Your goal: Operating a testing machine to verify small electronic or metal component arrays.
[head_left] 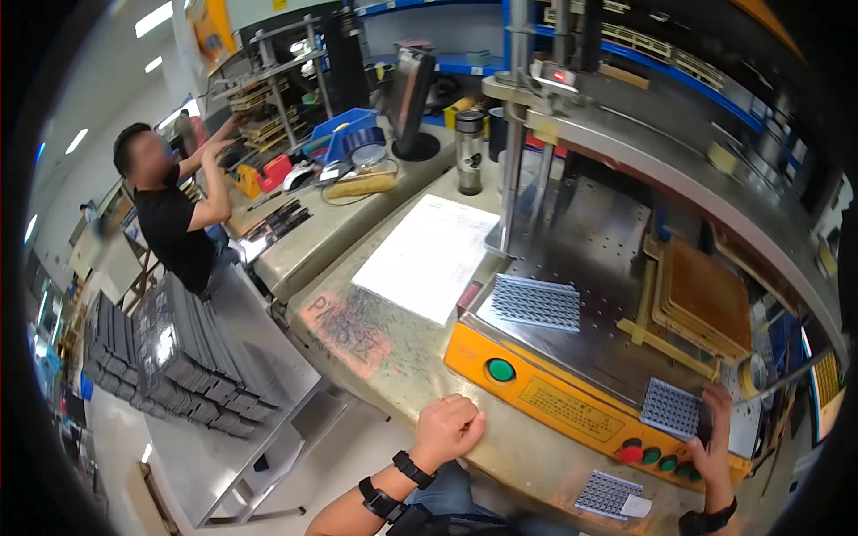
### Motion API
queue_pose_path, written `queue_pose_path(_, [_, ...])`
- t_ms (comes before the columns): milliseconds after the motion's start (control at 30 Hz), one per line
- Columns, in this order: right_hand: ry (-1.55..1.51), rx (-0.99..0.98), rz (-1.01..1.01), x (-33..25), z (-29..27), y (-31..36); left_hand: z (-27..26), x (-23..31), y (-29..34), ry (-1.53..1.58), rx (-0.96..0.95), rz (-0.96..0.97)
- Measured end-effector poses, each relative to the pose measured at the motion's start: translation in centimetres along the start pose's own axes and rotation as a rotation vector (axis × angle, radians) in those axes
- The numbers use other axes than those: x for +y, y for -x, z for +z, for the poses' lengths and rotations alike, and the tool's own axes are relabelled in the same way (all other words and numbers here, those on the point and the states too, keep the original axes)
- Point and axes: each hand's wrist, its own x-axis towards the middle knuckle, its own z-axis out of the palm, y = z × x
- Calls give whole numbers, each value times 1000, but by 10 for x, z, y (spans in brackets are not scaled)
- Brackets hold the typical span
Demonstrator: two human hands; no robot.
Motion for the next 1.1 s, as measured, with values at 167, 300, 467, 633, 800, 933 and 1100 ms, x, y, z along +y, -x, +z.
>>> queue_pose_path(167, [-54, -7, 5, 3, -2, 1, 0, 3, -5, 8, -12, -26])
queue_pose_path(300, [-89, -46, -34, 8, -1, -5, -2, 6, -8, 40, -41, -103])
queue_pose_path(467, [-47, -63, -16, -13, -20, -11, -10, 11, 1, 199, -153, -353])
queue_pose_path(633, [-237, -181, -76, -103, -34, -8, -94, 33, 102, 75, -334, -689])
queue_pose_path(800, [-376, -710, -279, -182, -1, 23, -167, 63, 275, 148, -900, -1148])
queue_pose_path(933, [-564, -973, -465, -228, 30, 31, -162, 121, 431, 310, -896, -1409])
queue_pose_path(1100, [-428, -1252, -387, -284, 48, 20, -153, 200, 464, 733, -721, -1849])
